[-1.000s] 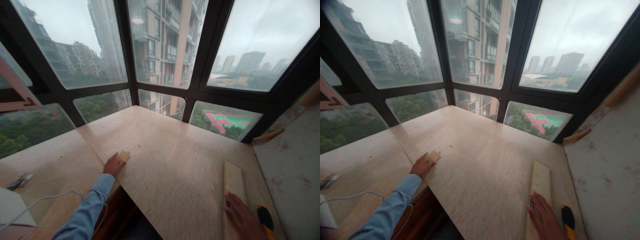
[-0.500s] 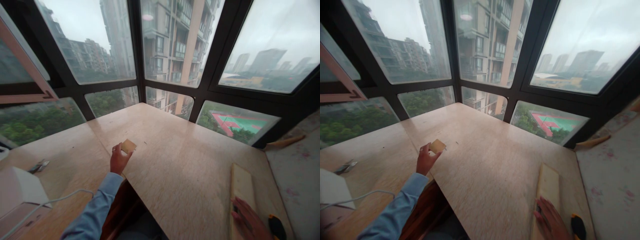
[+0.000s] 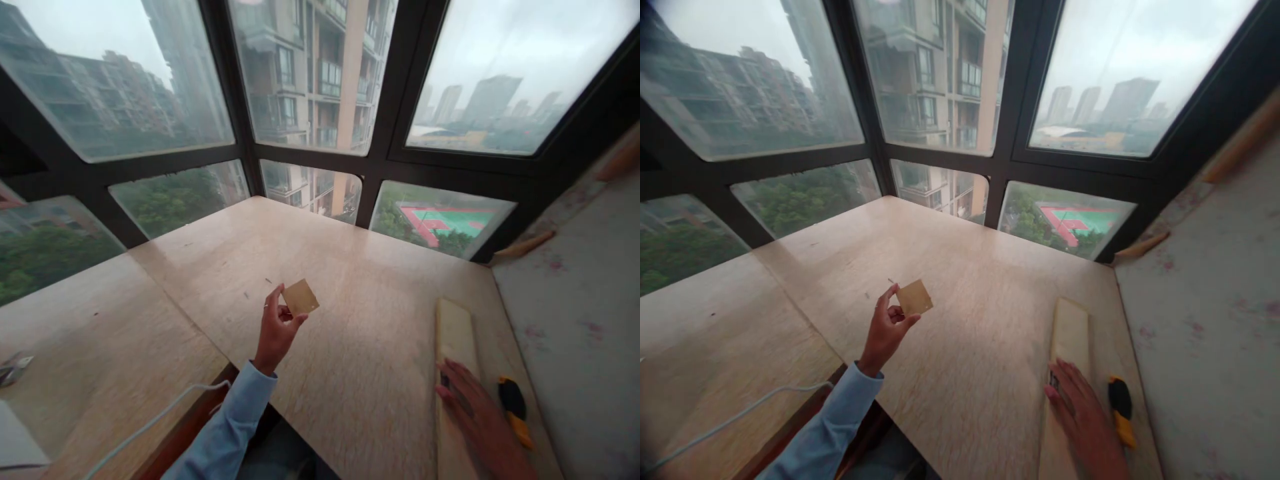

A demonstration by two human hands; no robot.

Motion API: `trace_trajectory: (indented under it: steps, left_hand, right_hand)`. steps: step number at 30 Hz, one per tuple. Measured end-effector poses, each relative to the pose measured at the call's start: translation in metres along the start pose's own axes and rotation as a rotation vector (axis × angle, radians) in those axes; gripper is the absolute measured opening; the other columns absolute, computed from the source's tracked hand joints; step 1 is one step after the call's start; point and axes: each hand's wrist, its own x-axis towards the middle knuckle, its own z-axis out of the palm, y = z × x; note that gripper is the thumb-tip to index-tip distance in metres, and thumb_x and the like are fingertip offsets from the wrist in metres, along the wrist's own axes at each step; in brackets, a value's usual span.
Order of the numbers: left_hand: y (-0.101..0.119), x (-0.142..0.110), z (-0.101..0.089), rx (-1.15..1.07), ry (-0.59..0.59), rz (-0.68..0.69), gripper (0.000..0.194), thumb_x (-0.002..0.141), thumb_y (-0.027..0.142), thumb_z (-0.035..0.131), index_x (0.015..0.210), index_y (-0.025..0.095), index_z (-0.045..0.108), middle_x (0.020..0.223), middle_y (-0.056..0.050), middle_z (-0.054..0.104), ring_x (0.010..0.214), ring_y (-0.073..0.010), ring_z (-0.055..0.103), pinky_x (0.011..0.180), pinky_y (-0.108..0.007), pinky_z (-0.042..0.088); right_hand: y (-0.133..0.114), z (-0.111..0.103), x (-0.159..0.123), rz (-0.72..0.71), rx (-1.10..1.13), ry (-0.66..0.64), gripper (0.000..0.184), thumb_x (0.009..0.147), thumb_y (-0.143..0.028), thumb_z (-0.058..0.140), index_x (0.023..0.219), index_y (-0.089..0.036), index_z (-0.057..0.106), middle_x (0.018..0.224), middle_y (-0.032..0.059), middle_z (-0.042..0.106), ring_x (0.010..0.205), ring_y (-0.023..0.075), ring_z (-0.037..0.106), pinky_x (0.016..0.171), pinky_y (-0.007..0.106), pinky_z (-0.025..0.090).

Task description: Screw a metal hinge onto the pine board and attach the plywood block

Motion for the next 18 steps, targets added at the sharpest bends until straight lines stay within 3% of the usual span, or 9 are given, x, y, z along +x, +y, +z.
trace_trajectory:
  steps: [7, 11, 14, 18]
  left_hand:
    - [0.004, -0.033, 0.086, -0.293, -0.405, -0.297, 0.095, 0.062, 0.025, 0.083, 0.146, 0.020, 0.039, 0.115, -0.014, 0.065, 0.078, -0.0164, 0.067, 0.070, -0.029, 0.056]
    - [0.010, -0.042, 0.119, -0.472, -0.633, -0.483, 0.075, 0.059, 0.025, 0.086, 0.128, 0.014, 0.057, 0.104, -0.013, 0.071, 0.087, -0.0203, 0.069, 0.075, -0.029, 0.053]
    - [0.013, -0.048, 0.134, -0.539, -0.677, -0.561, 0.052, 0.060, 0.027, 0.086, 0.107, 0.013, 0.068, 0.102, -0.011, 0.072, 0.090, -0.0198, 0.068, 0.076, -0.027, 0.052]
    - [0.017, -0.056, 0.146, -0.605, -0.610, -0.760, 0.044, 0.061, 0.030, 0.085, 0.097, 0.013, 0.070, 0.101, -0.010, 0.072, 0.086, -0.0186, 0.067, 0.073, -0.028, 0.056]
  right_hand:
    - [-0.016, -0.008, 0.001, 0.049, 0.020, -0.008, 0.053, 0.096, -0.052, 0.043, 0.131, -0.016, 0.062, 0.144, 0.0166, 0.053, 0.137, 0.0323, 0.046, 0.113, 0.054, 0.039]
    - [-0.028, -0.013, 0.002, 0.064, 0.013, -0.013, 0.052, 0.098, -0.050, 0.042, 0.133, -0.016, 0.060, 0.146, 0.0172, 0.051, 0.139, 0.0317, 0.043, 0.114, 0.055, 0.038]
    - [-0.034, -0.017, 0.003, 0.073, 0.000, -0.013, 0.049, 0.098, -0.048, 0.044, 0.133, -0.018, 0.060, 0.146, 0.0159, 0.052, 0.139, 0.0299, 0.044, 0.114, 0.053, 0.039]
    - [-0.037, -0.019, 0.003, 0.063, -0.015, -0.011, 0.046, 0.099, -0.045, 0.044, 0.134, -0.019, 0.059, 0.147, 0.0156, 0.051, 0.139, 0.0295, 0.044, 0.113, 0.054, 0.040]
